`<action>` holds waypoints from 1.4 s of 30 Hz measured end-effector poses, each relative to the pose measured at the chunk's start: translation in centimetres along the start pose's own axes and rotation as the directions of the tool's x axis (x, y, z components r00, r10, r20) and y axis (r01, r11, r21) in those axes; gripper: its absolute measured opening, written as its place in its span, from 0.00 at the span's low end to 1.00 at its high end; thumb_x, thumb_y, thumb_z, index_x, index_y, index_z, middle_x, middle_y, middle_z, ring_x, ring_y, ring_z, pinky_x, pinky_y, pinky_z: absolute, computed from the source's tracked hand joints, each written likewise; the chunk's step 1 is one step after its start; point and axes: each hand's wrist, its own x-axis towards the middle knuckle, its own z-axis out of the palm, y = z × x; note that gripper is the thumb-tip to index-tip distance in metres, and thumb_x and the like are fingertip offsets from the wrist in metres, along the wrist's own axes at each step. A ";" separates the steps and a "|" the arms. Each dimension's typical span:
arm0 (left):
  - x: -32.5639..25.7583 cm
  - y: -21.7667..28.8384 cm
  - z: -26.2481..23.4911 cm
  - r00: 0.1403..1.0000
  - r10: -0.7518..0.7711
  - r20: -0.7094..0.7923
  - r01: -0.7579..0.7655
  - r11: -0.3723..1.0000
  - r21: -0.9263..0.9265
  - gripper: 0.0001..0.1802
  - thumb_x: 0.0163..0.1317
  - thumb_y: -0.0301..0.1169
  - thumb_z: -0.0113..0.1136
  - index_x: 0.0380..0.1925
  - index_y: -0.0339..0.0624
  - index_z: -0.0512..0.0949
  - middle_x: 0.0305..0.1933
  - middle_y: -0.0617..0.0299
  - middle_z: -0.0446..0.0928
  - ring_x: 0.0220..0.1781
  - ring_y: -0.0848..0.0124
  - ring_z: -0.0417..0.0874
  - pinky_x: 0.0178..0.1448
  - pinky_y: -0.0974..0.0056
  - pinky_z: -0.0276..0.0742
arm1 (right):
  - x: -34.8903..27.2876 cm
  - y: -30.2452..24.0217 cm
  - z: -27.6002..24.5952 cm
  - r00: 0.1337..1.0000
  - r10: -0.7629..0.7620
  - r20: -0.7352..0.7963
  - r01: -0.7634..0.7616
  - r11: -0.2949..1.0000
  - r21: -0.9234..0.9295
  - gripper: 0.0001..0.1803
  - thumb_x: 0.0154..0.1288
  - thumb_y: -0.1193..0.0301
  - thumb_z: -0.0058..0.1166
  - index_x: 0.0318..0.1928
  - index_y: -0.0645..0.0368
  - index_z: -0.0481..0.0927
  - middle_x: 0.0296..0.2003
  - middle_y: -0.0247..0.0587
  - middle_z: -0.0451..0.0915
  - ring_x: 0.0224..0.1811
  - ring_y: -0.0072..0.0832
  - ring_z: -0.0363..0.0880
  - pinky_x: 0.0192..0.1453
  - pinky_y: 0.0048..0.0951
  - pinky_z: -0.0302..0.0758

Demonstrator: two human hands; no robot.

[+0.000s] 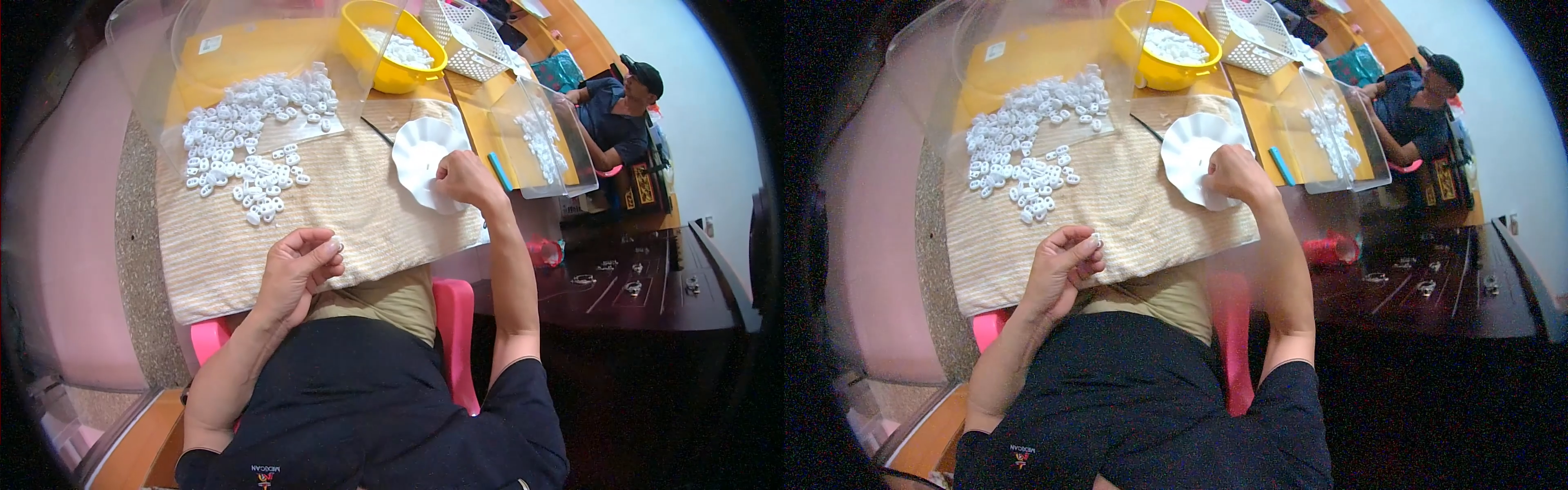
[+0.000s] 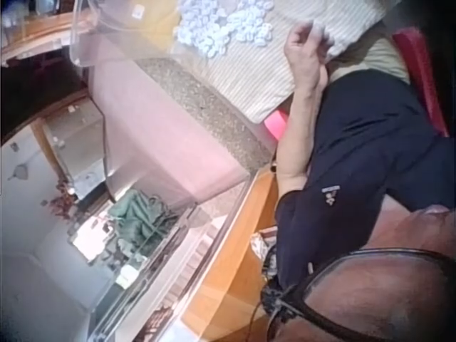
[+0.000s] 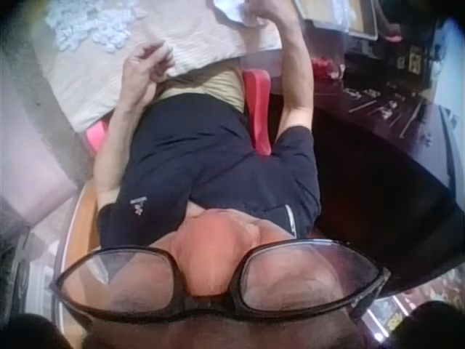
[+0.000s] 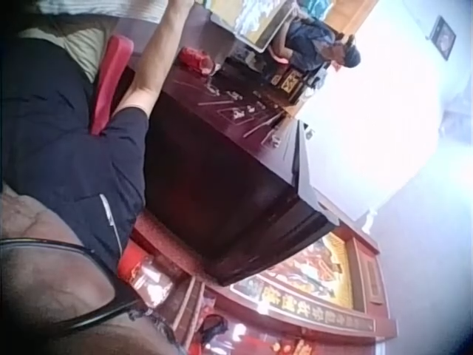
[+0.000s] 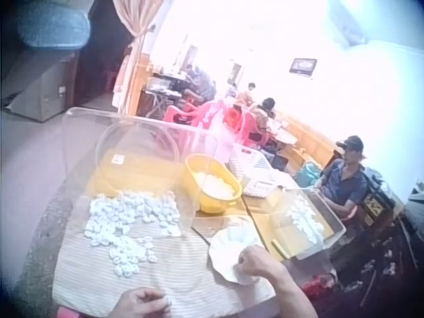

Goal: Manually assembling and inspecting small white plastic components at a workstation.

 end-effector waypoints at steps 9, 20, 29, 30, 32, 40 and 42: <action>0.2 -0.2 -0.2 1.000 0.000 0.005 0.000 1.000 0.008 0.08 0.62 0.24 0.63 0.41 0.40 0.77 0.33 0.61 0.81 0.33 0.74 0.83 0.39 0.70 0.84 | -2.0 0.8 -1.7 0.962 0.054 -0.268 0.047 0.933 0.356 0.08 0.50 0.73 0.58 0.30 0.65 0.84 0.25 0.49 0.83 0.26 0.31 0.83 0.35 0.29 0.78; 0.1 -0.2 0.0 1.000 -0.006 -0.012 0.006 1.000 0.024 0.08 0.62 0.25 0.63 0.41 0.41 0.77 0.33 0.61 0.81 0.33 0.74 0.82 0.40 0.69 0.84 | -1.9 3.7 1.1 0.923 0.129 -0.363 0.042 0.903 0.427 0.10 0.56 0.71 0.61 0.36 0.63 0.85 0.29 0.49 0.84 0.31 0.31 0.85 0.38 0.30 0.79; 0.1 -0.1 0.2 1.000 -0.011 -0.022 0.012 0.999 0.036 0.08 0.62 0.25 0.63 0.41 0.41 0.77 0.33 0.62 0.80 0.33 0.75 0.82 0.39 0.69 0.83 | -3.1 3.9 1.2 0.948 0.106 -0.299 0.016 0.925 0.380 0.11 0.56 0.70 0.62 0.37 0.65 0.84 0.30 0.47 0.85 0.32 0.31 0.84 0.39 0.29 0.78; 0.1 -0.2 0.2 1.000 -0.010 -0.020 0.010 0.999 0.036 0.08 0.62 0.25 0.63 0.41 0.41 0.77 0.33 0.62 0.80 0.33 0.75 0.82 0.39 0.69 0.83 | -3.2 3.9 1.3 0.949 0.116 -0.292 0.010 0.917 0.399 0.12 0.56 0.70 0.63 0.37 0.65 0.84 0.31 0.47 0.85 0.32 0.31 0.84 0.39 0.29 0.78; 0.1 -0.2 0.2 1.000 -0.009 -0.018 0.010 0.999 0.036 0.08 0.62 0.25 0.63 0.41 0.41 0.77 0.33 0.62 0.80 0.33 0.75 0.82 0.39 0.69 0.83 | -3.3 4.0 1.3 0.949 0.114 -0.294 0.012 0.919 0.394 0.12 0.56 0.70 0.63 0.38 0.65 0.84 0.31 0.47 0.85 0.32 0.31 0.84 0.39 0.29 0.78; 0.1 -0.2 0.2 1.000 -0.006 0.002 0.006 0.999 0.036 0.08 0.62 0.26 0.63 0.41 0.41 0.77 0.33 0.62 0.80 0.33 0.75 0.82 0.39 0.70 0.83 | -3.0 3.9 1.6 0.939 0.094 -0.330 0.047 0.917 0.396 0.09 0.57 0.75 0.63 0.37 0.67 0.84 0.25 0.32 0.82 0.27 0.15 0.76 0.32 0.20 0.72; 0.1 -0.2 0.2 1.000 -0.012 -0.003 0.012 0.999 0.046 0.08 0.62 0.26 0.63 0.41 0.41 0.77 0.33 0.62 0.80 0.33 0.75 0.82 0.40 0.70 0.83 | -2.7 3.5 1.9 0.948 0.055 -0.314 0.081 0.911 0.404 0.09 0.57 0.75 0.62 0.38 0.68 0.83 0.25 0.35 0.83 0.28 0.17 0.77 0.33 0.21 0.73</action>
